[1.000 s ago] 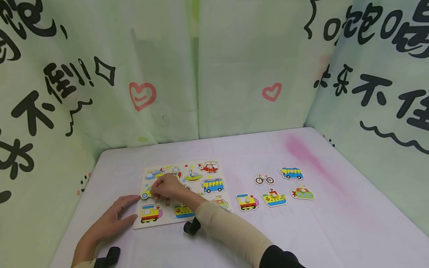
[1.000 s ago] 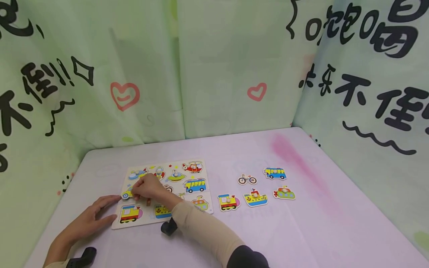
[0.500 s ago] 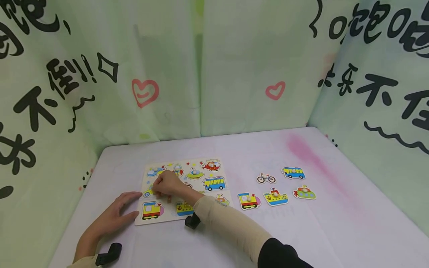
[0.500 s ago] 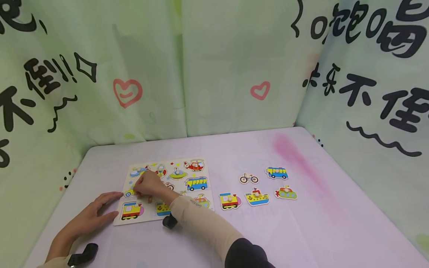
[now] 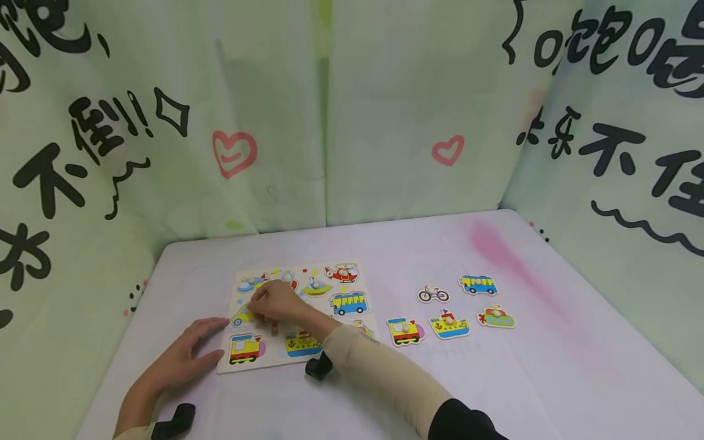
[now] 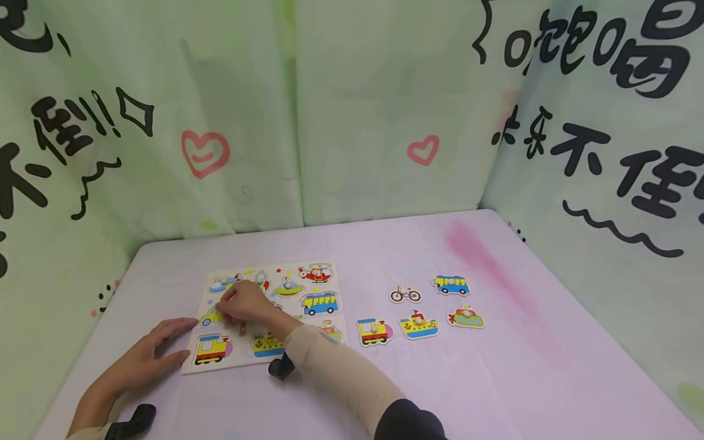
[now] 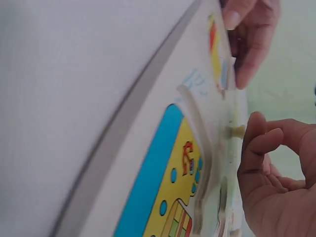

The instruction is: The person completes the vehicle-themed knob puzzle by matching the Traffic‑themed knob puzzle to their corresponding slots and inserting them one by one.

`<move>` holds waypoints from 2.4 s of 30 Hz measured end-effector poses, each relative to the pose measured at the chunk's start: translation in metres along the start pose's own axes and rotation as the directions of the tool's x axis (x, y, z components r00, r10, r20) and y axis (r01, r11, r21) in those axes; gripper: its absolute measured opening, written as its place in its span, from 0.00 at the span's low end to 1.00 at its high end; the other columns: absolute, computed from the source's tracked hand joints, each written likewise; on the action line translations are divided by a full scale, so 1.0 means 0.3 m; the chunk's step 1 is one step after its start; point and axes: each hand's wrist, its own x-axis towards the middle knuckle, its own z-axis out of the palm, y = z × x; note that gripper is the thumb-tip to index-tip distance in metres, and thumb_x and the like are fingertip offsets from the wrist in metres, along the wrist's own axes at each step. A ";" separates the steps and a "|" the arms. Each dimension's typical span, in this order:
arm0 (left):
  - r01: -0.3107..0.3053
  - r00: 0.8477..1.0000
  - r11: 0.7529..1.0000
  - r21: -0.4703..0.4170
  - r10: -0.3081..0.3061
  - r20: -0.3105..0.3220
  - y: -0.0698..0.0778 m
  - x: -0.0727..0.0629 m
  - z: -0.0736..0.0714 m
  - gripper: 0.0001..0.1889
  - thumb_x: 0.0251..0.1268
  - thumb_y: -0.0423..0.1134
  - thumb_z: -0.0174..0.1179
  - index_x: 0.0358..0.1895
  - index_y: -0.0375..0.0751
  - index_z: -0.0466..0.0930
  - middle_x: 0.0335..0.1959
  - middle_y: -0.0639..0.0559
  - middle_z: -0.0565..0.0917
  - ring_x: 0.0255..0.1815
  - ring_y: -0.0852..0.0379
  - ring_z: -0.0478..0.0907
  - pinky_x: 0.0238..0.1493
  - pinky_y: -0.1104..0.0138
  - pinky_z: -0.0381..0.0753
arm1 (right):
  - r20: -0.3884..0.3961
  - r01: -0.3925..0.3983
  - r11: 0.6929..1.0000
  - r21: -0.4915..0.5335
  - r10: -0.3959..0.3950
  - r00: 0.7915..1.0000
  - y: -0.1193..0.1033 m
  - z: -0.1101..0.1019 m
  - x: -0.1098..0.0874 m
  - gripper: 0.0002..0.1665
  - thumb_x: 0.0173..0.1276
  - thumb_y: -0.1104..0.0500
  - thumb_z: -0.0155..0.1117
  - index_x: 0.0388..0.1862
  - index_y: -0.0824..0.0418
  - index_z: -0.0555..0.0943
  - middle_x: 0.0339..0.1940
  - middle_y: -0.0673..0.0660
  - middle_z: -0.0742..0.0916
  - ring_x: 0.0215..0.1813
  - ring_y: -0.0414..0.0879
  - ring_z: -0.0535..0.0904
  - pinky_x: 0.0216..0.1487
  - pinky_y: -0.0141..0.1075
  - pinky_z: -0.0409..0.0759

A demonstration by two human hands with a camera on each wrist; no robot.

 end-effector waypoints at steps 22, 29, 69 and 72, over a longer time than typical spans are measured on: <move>0.071 0.997 0.997 -0.020 -0.070 0.020 0.001 -0.001 0.007 0.30 0.65 0.38 0.69 0.70 0.39 0.72 0.70 0.35 0.70 0.73 0.31 0.62 0.69 0.31 0.61 | 0.030 0.010 0.884 0.468 -0.028 0.999 0.037 -0.112 -0.140 0.21 0.78 0.54 0.62 0.58 0.70 0.81 0.33 0.54 0.87 0.32 0.42 0.81 0.37 0.28 0.79; 0.064 0.998 0.998 -0.012 -0.063 0.015 0.005 -0.005 0.008 0.30 0.65 0.38 0.70 0.70 0.39 0.72 0.70 0.36 0.71 0.72 0.31 0.63 0.69 0.32 0.62 | 0.024 0.037 0.879 0.475 -0.055 0.998 0.022 -0.135 -0.181 0.21 0.77 0.55 0.62 0.57 0.72 0.80 0.32 0.54 0.87 0.32 0.42 0.82 0.35 0.26 0.79; 0.021 1.000 1.000 -0.008 -0.021 -0.009 0.000 -0.008 0.010 0.30 0.65 0.40 0.70 0.69 0.40 0.73 0.69 0.37 0.72 0.72 0.33 0.65 0.68 0.33 0.64 | -0.153 0.189 0.977 0.103 -0.172 0.973 0.126 -0.345 -0.317 0.17 0.75 0.53 0.65 0.55 0.62 0.80 0.35 0.69 0.88 0.37 0.67 0.85 0.35 0.47 0.83; 0.011 1.000 1.000 -0.023 -0.012 -0.013 0.000 -0.007 0.011 0.30 0.65 0.39 0.70 0.69 0.39 0.74 0.68 0.36 0.72 0.72 0.31 0.64 0.67 0.32 0.63 | -0.164 0.184 0.981 0.064 -0.171 0.972 0.140 -0.359 -0.325 0.17 0.75 0.54 0.65 0.55 0.63 0.80 0.31 0.64 0.87 0.36 0.67 0.85 0.35 0.44 0.82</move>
